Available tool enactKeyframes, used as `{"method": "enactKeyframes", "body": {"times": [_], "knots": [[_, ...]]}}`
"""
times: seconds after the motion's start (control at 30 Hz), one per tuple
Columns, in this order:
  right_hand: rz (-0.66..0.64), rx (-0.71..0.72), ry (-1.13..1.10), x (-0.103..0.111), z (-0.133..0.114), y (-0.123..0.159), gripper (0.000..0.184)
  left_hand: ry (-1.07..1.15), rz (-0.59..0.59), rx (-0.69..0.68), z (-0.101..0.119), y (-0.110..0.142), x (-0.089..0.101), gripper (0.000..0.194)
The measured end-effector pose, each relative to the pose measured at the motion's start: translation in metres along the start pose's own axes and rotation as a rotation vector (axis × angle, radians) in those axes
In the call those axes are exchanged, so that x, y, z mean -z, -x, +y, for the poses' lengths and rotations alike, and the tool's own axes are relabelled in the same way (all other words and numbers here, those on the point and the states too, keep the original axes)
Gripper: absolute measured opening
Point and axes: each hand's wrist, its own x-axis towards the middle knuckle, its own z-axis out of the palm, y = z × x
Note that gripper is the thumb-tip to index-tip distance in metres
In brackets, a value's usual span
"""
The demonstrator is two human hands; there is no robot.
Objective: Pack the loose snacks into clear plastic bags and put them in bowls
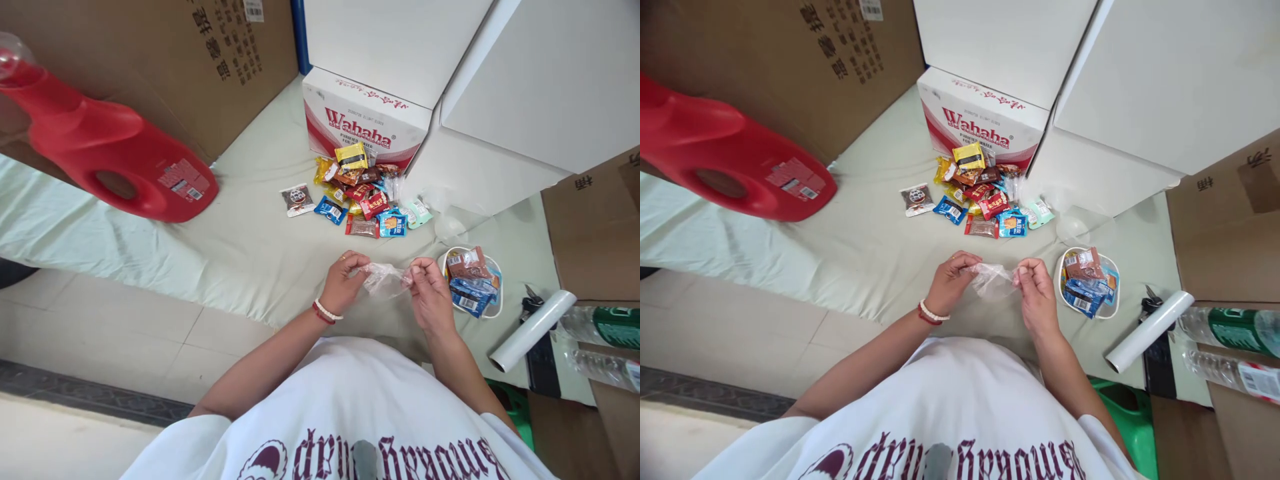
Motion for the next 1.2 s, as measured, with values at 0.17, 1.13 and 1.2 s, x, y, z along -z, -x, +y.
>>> {"method": "enactKeyframes", "body": {"times": [0.17, 1.13, 1.2], "knots": [[0.144, 0.169, 0.21, 0.012, 0.004, -0.011, 0.032, 0.053, 0.034, 0.115, 0.007, 0.004, -0.01, 0.034], [0.197, -0.328, -0.176, -0.03, 0.043, -0.015, 0.036, 0.25, -0.107, 0.447, -0.024, 0.046, 0.01, 0.095], [0.209, -0.269, -0.148, -0.035, 0.049, -0.009, 0.032, 0.117, -0.07, 0.332, -0.023, 0.05, 0.004, 0.093]]}}
